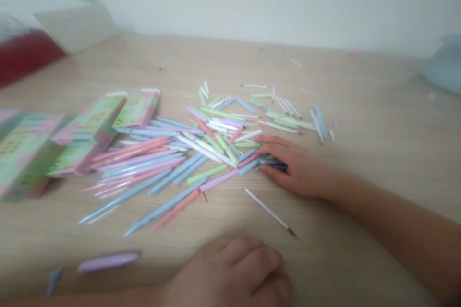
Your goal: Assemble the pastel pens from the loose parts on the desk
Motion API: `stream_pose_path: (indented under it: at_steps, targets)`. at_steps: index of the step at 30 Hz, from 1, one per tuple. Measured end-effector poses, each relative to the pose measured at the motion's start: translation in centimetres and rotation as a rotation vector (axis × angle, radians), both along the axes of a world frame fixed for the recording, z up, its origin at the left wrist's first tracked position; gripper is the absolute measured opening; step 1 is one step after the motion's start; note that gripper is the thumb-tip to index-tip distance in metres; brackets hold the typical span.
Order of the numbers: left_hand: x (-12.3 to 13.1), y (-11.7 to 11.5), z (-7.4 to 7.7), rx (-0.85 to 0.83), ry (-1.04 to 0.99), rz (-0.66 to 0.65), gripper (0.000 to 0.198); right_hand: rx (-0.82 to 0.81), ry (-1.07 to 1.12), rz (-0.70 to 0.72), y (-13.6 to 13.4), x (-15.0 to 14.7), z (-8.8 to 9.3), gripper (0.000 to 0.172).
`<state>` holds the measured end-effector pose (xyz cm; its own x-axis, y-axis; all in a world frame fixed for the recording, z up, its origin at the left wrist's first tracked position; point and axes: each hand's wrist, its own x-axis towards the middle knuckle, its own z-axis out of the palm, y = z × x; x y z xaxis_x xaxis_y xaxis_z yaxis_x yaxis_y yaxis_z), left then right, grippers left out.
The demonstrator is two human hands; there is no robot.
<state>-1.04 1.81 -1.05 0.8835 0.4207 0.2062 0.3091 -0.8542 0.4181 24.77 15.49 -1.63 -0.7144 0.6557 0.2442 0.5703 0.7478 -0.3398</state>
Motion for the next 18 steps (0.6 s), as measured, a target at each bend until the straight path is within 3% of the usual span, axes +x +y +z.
stream_pose_path:
  at_steps: [3,14,18]
  targets:
    - [0.0,-0.1,-0.1,0.011,-0.003,0.006,0.025,0.006,-0.011,0.001,-0.1,0.3,0.1,0.027]
    - [0.1,0.0,0.1,-0.014,-0.009,0.002,0.024,0.044,-0.016,-0.122,-2.5,1.5,-0.1,0.049]
    - [0.3,-0.2,0.0,-0.004,0.014,0.011,0.023,0.082,-0.007,-0.131,-3.2,1.7,-0.3,0.048]
